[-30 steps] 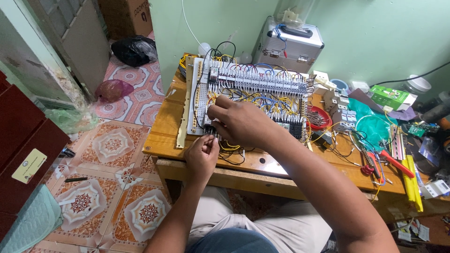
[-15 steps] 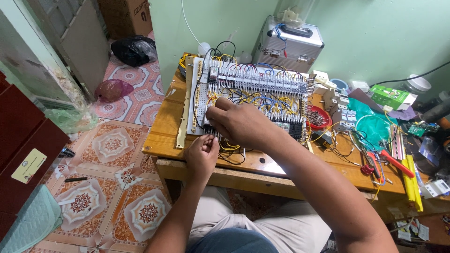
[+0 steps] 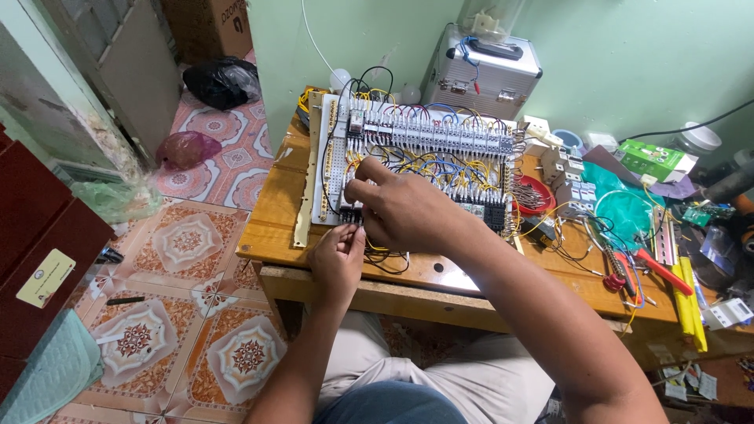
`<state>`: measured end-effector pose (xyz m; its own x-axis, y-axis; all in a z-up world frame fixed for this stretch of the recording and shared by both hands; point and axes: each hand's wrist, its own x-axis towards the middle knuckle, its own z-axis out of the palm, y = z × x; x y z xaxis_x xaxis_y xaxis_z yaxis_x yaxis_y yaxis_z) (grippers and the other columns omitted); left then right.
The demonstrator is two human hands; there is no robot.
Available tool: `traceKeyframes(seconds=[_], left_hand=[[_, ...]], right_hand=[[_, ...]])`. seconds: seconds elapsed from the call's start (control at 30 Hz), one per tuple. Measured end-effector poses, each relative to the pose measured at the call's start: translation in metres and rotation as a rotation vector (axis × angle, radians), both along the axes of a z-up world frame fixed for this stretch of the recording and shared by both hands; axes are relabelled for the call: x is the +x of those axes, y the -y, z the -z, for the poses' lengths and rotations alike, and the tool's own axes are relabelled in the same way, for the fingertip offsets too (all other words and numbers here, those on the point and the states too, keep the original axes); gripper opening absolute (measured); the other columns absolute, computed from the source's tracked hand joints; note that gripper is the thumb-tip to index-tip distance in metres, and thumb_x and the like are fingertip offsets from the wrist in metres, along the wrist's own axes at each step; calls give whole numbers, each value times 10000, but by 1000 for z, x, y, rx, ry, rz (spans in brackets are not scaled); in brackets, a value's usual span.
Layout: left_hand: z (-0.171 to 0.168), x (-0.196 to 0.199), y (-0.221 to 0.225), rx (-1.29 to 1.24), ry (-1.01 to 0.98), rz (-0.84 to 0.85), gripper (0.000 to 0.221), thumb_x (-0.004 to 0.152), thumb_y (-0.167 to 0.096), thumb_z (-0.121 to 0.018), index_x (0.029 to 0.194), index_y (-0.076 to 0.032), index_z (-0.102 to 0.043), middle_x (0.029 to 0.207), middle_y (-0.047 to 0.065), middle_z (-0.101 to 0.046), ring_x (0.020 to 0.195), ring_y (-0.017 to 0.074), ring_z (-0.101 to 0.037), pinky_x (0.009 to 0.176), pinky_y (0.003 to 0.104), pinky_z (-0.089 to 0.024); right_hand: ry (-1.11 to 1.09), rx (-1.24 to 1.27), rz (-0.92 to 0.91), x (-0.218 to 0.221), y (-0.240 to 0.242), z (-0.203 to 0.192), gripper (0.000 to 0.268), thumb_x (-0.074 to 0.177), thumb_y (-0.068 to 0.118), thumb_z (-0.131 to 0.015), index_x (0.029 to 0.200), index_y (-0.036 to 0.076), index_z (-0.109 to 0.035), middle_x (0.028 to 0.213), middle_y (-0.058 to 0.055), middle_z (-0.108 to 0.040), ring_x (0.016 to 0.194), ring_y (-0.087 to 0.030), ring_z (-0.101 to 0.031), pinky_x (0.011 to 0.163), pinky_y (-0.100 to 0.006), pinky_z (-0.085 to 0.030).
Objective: Connecting wires to terminal blocks on an electrical control panel using a screwdriver.
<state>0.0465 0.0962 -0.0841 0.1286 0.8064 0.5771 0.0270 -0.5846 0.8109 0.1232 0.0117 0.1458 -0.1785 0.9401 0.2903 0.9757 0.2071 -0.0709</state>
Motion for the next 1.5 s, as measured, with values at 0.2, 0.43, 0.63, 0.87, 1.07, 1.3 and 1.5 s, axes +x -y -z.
traceKeyframes(seconds=[0.2,0.43,0.63,0.87,1.07,1.3,1.5], left_hand=[[9,4,1,15,-83,-62,146,853,-185,-841,957,-92,-801,741,62,-753,616,271,-720,506,380,-561],[8,10,4,43,-170,-141,123,881,-220,-804,953,-122,-789,750,53,-719,663,297,-716,564,406,-570],[6,16,3,51,-158,-168,89,834,-182,-796,902,-137,-763,701,60,-659,665,313,-703,557,423,-548],[8,17,3,45,-108,-190,66,846,-167,-788,907,-142,-777,731,32,-689,682,299,-712,577,399,-559],[7,18,3,94,-77,-192,61,849,-115,-776,908,-128,-772,728,38,-679,675,295,-706,590,379,-560],[3,15,6,70,-53,-166,55,851,-129,-778,903,-115,-769,708,47,-667,666,293,-703,572,381,-554],[10,15,2,105,-34,-163,63,818,-99,-775,878,-106,-758,679,55,-629,647,287,-690,585,368,-553]], right_hand=[[-7,-94,49,-1,2,-9,318,809,68,-599,1126,49,-624,1041,-165,-551,607,-415,-715,527,-474,-605],[15,-98,18,1,5,-5,352,781,49,-578,1130,21,-615,1032,-176,-538,594,-481,-679,523,-540,-591],[9,-93,-8,6,7,-3,360,774,72,-593,1130,19,-590,1016,-176,-512,599,-500,-663,505,-545,-584],[137,8,-20,2,8,-1,285,843,60,-603,1116,-20,-596,936,-161,-494,510,-463,-646,419,-517,-542],[286,-7,60,-9,7,-8,184,902,105,-636,1070,29,-630,906,-155,-582,566,-318,-691,442,-377,-552],[459,68,-90,-6,3,-8,97,861,27,-686,936,-34,-696,858,-155,-587,740,-271,-652,498,-323,-562],[391,54,41,0,-10,9,220,895,240,-705,961,34,-662,788,-128,-663,590,-295,-714,497,-392,-577]])
